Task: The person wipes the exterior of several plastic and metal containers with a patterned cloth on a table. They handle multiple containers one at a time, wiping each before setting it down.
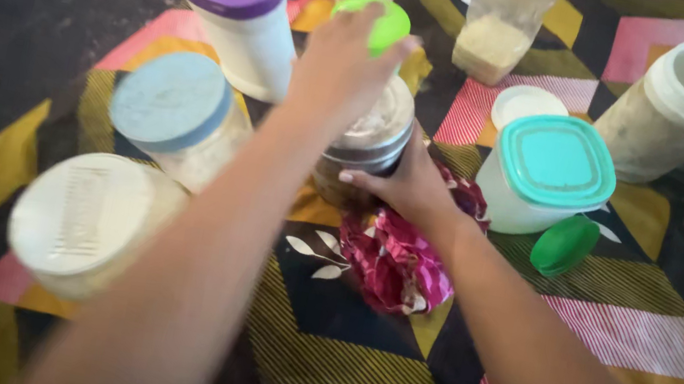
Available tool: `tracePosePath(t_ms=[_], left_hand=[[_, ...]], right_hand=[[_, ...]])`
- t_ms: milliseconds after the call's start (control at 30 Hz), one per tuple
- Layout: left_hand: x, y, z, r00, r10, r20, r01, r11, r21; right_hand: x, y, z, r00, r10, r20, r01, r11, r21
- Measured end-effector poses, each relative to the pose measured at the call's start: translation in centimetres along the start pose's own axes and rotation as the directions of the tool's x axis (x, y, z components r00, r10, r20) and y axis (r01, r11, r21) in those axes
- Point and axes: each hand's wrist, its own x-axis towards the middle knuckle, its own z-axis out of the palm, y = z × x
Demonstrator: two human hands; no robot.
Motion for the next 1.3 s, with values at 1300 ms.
tracePosePath(t_ms=[1300], left_hand=[[-8.7, 2.5, -12.5, 0.962, -0.081, -0.260, -0.118, 0.736, -0.667]], right_hand=[[5.3, -23.1, -10.0, 0.990, 0.028, 0.141, 0.000, 0.981, -0.194]])
